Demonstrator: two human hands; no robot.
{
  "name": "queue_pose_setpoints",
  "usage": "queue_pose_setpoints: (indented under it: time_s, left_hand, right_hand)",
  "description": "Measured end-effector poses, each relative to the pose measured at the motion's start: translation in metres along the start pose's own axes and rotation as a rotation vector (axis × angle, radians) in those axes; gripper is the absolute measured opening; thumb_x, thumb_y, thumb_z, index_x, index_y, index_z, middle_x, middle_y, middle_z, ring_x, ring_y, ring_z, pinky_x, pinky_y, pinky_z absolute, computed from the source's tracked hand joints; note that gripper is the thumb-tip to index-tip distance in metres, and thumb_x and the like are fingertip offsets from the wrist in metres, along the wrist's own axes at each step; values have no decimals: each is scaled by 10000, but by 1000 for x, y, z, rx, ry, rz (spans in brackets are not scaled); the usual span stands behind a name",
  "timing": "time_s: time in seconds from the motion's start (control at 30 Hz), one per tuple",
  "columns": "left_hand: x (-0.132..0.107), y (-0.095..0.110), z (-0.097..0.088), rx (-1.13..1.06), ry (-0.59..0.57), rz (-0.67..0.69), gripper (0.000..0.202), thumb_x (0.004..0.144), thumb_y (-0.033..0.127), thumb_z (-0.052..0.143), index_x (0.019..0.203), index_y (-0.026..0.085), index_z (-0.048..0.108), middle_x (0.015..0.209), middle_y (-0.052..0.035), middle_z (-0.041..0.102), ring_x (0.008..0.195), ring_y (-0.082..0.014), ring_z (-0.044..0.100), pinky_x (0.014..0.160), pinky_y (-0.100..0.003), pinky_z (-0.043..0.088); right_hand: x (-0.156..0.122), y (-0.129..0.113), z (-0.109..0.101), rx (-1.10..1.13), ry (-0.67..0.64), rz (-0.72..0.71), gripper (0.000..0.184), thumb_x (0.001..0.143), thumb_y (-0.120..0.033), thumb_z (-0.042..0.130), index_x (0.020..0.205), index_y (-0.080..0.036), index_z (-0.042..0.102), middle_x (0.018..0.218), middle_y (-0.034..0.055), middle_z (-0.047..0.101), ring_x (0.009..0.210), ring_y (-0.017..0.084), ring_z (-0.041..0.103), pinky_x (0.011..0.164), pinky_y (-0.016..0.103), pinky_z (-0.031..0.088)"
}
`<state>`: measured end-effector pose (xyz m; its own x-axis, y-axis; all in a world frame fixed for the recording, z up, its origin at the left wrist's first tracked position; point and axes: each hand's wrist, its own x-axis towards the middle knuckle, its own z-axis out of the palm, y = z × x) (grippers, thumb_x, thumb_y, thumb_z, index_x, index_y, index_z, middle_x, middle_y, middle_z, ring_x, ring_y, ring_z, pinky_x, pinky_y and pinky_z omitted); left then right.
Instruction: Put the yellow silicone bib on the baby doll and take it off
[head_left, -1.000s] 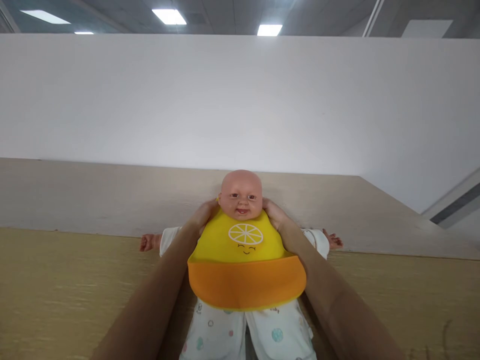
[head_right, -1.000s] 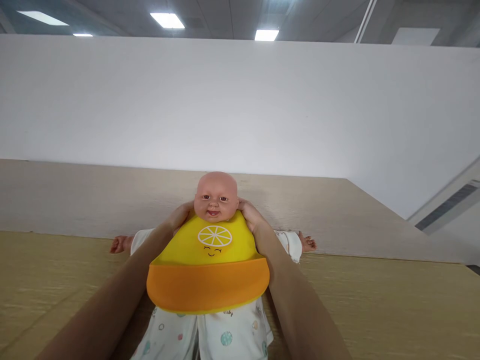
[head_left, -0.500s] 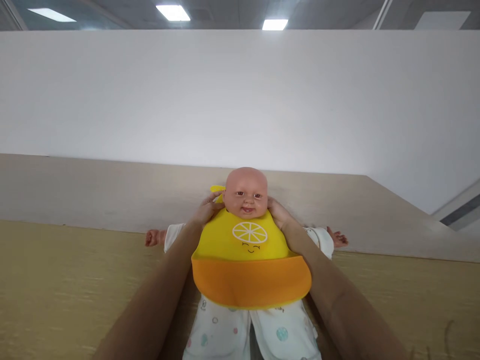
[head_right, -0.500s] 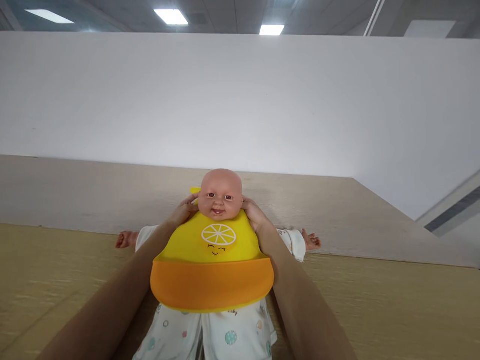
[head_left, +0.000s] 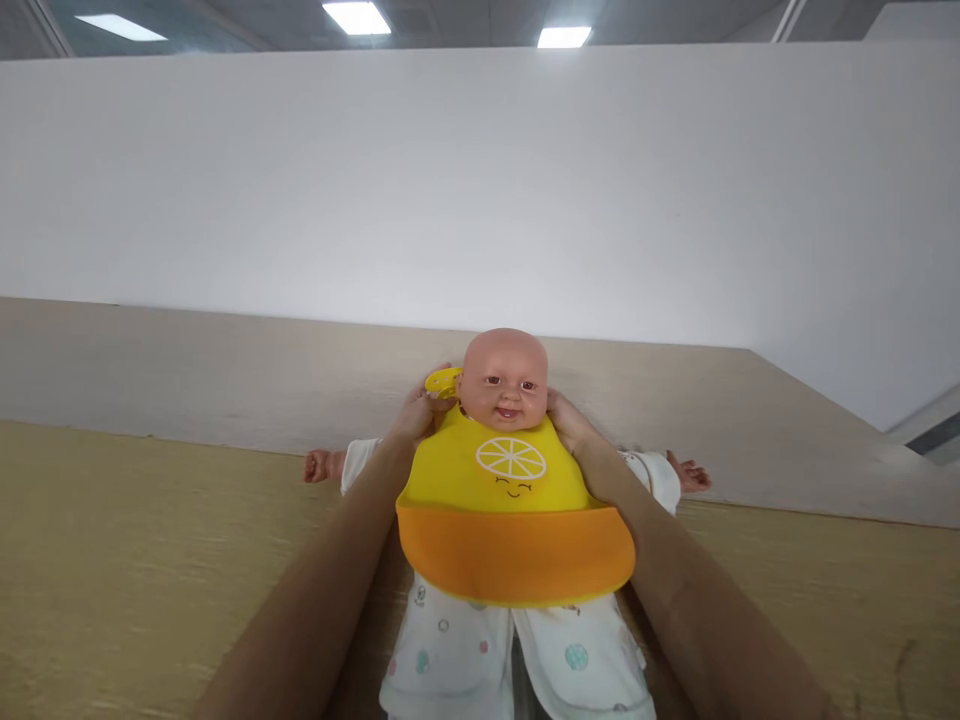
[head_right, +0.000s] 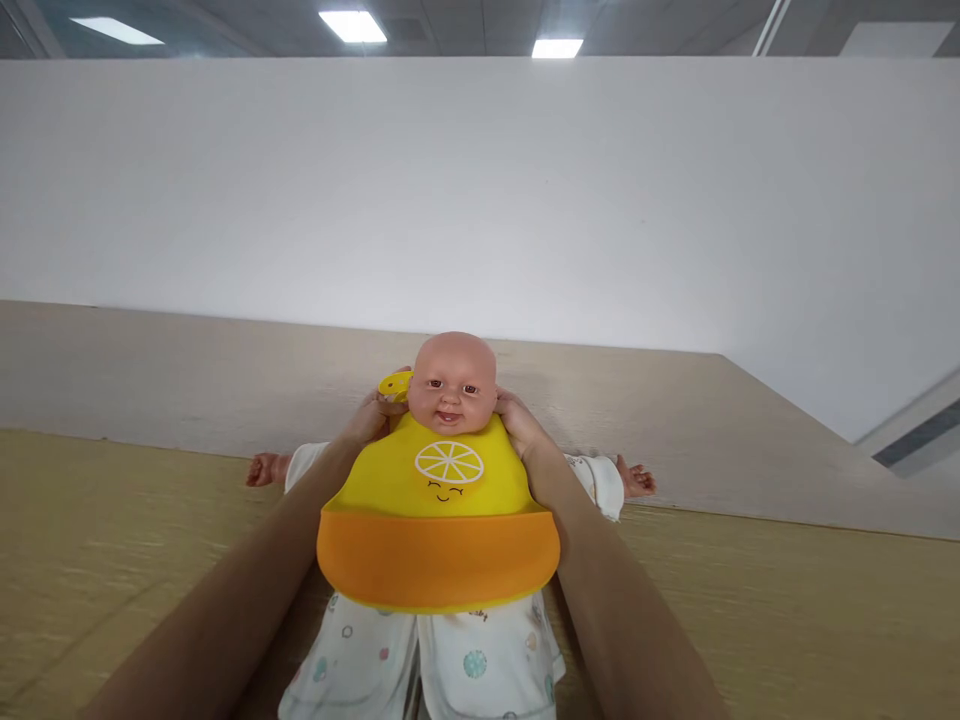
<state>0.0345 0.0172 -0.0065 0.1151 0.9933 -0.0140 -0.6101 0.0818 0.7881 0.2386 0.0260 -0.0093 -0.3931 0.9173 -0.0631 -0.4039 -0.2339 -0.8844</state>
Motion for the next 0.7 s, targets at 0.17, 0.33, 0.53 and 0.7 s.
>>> queue_pose_setpoints:
  time_s: [0.17, 0.33, 0.53, 0.7]
  left_hand:
    - [-1, 1, 2, 16, -2, -4, 373, 500, -20, 601, 835, 144, 615, 767, -29, 697, 935, -241, 640, 833, -326, 488]
    - [-3, 4, 4, 31, -11, -1, 454, 524, -29, 553, 933, 160, 612, 883, -34, 697, 948, -226, 638, 842, -343, 494]
    - [-5, 6, 7, 15, -7, 3, 416, 539, -32, 543, 908, 146, 619, 884, -49, 701, 981, -238, 626, 846, -347, 495]
    - [-5, 5, 6, 28, 67, -1, 367, 550, -28, 529, 858, 151, 613, 865, -32, 705, 903, -207, 647, 808, -314, 506]
  right_hand:
    - [-1, 0, 0, -14, 10, -16, 362, 603, -125, 546, 952, -177, 627, 848, 54, 725, 847, 238, 664, 790, 365, 518]
    - [-1, -2, 3, -57, -3, -26, 310, 640, -188, 564, 942, -181, 639, 841, 54, 725, 844, 243, 664, 786, 371, 518]
    - [-2, -4, 5, -94, 9, -24, 306, 666, -243, 583, 961, -190, 645, 804, 53, 725, 825, 250, 666, 776, 382, 518]
    - [-1, -3, 2, -61, -5, -22, 332, 663, -228, 590, 988, -186, 642, 793, 47, 725, 806, 239, 671, 779, 369, 517]
